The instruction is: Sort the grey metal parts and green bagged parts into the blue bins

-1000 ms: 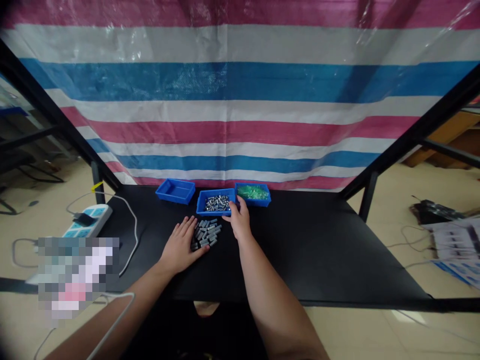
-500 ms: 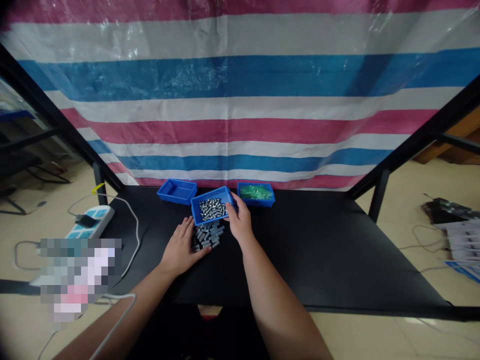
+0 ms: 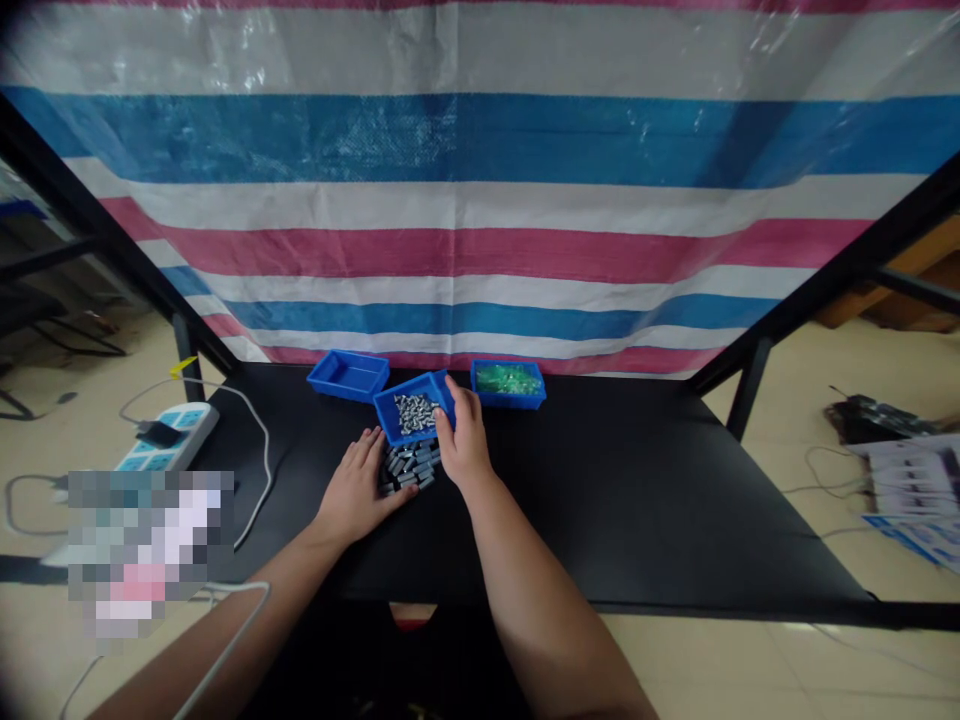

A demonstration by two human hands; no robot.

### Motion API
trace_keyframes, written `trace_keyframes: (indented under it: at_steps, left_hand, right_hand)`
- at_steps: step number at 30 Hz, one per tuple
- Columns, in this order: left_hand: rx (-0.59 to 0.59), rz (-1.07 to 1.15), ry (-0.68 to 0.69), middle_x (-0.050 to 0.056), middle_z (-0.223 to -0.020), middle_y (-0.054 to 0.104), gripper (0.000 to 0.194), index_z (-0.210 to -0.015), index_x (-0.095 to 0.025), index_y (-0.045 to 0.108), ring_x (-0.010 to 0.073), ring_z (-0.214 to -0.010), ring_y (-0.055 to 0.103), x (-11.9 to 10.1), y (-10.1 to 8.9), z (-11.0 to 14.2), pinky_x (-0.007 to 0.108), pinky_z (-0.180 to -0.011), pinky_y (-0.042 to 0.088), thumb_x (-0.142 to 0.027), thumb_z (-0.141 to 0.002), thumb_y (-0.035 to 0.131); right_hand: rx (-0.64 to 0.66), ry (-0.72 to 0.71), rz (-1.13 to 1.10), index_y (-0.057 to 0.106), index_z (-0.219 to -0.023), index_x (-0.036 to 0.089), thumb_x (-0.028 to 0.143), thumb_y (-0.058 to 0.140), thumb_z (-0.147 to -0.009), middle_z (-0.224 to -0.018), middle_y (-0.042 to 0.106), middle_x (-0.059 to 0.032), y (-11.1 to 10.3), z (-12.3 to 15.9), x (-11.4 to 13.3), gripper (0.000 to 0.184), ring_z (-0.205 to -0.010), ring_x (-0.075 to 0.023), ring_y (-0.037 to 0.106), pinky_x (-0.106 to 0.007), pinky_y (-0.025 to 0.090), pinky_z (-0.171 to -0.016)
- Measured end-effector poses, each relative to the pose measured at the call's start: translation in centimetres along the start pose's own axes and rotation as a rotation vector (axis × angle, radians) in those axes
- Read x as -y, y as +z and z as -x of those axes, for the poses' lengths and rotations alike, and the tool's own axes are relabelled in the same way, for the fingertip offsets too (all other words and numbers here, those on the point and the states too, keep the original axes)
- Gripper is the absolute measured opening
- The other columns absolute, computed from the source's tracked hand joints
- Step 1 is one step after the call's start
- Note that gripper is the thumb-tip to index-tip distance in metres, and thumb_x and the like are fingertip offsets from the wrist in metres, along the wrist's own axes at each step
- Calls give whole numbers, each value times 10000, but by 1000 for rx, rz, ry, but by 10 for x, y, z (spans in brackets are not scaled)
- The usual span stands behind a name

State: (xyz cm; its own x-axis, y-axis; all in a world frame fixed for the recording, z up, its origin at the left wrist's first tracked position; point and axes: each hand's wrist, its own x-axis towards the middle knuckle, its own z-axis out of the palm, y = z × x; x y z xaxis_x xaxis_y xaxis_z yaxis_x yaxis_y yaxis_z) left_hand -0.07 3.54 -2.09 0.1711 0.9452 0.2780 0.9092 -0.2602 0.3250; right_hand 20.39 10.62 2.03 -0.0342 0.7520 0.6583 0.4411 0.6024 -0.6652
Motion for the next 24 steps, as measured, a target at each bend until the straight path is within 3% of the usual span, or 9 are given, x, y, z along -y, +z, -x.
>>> trace_keyframes:
  at_steps: [7,24]
  left_hand:
    - [-5,-7,4,217,-1568,395,984,-1534,-99,313,370,-1498,293,-3,-1,-1,559,-1215,281,-718,-817,578]
    - [-17,10,5,221,-1542,427,957,-1503,-95,356,375,-1493,299,-2,1,-1,561,-1214,279,-717,-813,582]
  right_hand:
    - [14,-20,15,463,-1481,290,351,472,-1013,-1263,522,-113,4,2,4,472,-1207,-250,557,-475,471,-1087]
    - [20,-122,-9,499,-1461,305,276,493,-1006,-1319,516,-113,5,4,13,456,-1243,-255,563,-470,480,-1096]
